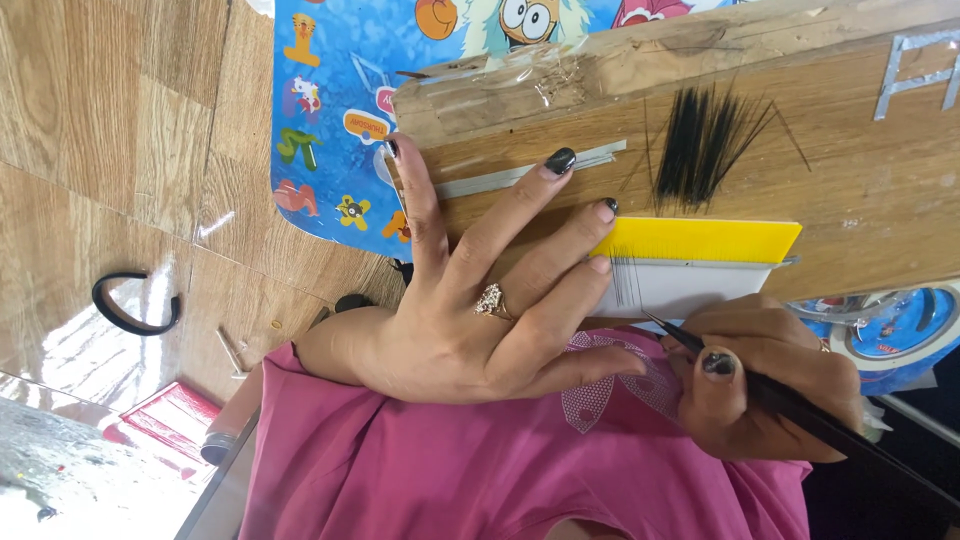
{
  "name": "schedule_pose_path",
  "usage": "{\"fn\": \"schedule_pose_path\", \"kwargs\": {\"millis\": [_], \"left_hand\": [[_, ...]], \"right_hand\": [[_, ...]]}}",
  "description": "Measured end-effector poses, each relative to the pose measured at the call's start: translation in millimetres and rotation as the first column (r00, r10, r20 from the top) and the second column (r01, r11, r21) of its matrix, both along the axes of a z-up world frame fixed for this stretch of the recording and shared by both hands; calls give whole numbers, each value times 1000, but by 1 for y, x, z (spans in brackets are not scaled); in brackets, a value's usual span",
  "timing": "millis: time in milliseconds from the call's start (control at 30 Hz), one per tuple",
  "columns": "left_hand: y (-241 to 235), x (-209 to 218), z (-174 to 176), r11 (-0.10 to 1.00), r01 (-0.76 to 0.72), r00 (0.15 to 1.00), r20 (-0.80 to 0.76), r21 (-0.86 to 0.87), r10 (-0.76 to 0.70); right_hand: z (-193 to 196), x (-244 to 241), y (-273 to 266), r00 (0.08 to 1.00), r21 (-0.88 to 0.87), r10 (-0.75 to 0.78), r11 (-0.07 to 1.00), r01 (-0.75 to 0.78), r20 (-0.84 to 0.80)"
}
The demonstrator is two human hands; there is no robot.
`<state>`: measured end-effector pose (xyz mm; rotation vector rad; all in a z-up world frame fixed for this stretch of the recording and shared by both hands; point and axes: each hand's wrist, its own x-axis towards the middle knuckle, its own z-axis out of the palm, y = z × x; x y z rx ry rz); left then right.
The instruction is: The person uses tweezers to pick up individual black eyelash strands and place them onto a small white card with a yellow strip. The person repeatedly picks and places lashes in a neat row on the card throughout the clip.
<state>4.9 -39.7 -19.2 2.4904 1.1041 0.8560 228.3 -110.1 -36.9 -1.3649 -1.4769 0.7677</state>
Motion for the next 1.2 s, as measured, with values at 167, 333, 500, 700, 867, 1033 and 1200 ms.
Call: {"fn": "schedule_pose_path", "kwargs": {"millis": [167,333,500,700,867,1033,1200], "left_hand": [[0,1,2,1000,-1,1000,-20,7,1],[0,2,0,1000,-12,1000,-14,9,12],[0,1,1,1000,-3,1000,-8,3,4],[1,1,2,1000,-6,1000,-24,10,6],[1,1,2,1000,-1,999,-41,14,2],[1,3,2,1000,-12,1000,-19,4,12],[0,3,2,1000,-21,999,-37,22,22]], "right_hand": [[-2,1,-1,1000,9,11,1000,-11,3],[3,-3,3,1000,20,-5,1000,5,10],[10,9,0,994,-137,104,986,-99,32],[10,-1,9,998,-19,28,999,-27,62],[8,1,5,999,-27,43,999,-42,19],[11,6,2,996,-98,79,992,-75,29],[21,6,5,987,-211,125,972,-102,97]]}}
